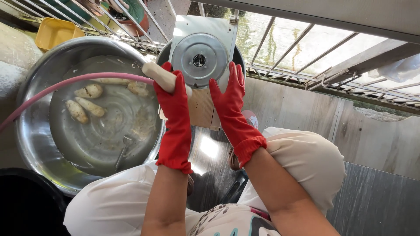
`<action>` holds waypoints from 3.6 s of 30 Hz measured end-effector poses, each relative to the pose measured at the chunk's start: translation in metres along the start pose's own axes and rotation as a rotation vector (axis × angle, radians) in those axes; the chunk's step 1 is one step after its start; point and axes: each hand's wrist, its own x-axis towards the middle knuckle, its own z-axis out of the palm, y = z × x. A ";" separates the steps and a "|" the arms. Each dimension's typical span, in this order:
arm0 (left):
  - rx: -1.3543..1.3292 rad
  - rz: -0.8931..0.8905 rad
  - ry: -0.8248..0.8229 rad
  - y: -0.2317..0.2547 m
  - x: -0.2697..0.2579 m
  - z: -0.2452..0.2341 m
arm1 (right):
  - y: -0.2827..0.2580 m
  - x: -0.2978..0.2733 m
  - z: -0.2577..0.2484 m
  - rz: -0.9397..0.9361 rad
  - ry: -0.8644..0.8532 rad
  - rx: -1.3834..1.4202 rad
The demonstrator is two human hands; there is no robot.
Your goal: Slicing root vegetables using a manual slicing machine.
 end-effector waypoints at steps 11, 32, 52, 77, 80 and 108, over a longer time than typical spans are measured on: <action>0.044 0.026 0.062 -0.010 -0.019 -0.019 | -0.011 -0.003 0.021 -0.296 -0.193 -0.492; 0.071 0.099 -0.028 -0.037 -0.020 -0.027 | 0.076 0.048 -0.064 0.004 0.168 -0.251; 0.268 0.199 -0.009 -0.055 0.028 -0.032 | 0.007 0.006 -0.019 0.369 -0.239 -0.115; 0.158 0.042 -0.147 -0.008 0.055 -0.051 | 0.196 0.197 0.150 0.590 -0.190 0.132; 0.109 0.043 -0.174 -0.009 0.058 -0.058 | 0.178 0.193 0.161 0.668 -0.171 0.142; 0.250 0.175 0.072 -0.036 0.047 -0.029 | 0.046 0.094 0.051 1.223 0.180 0.255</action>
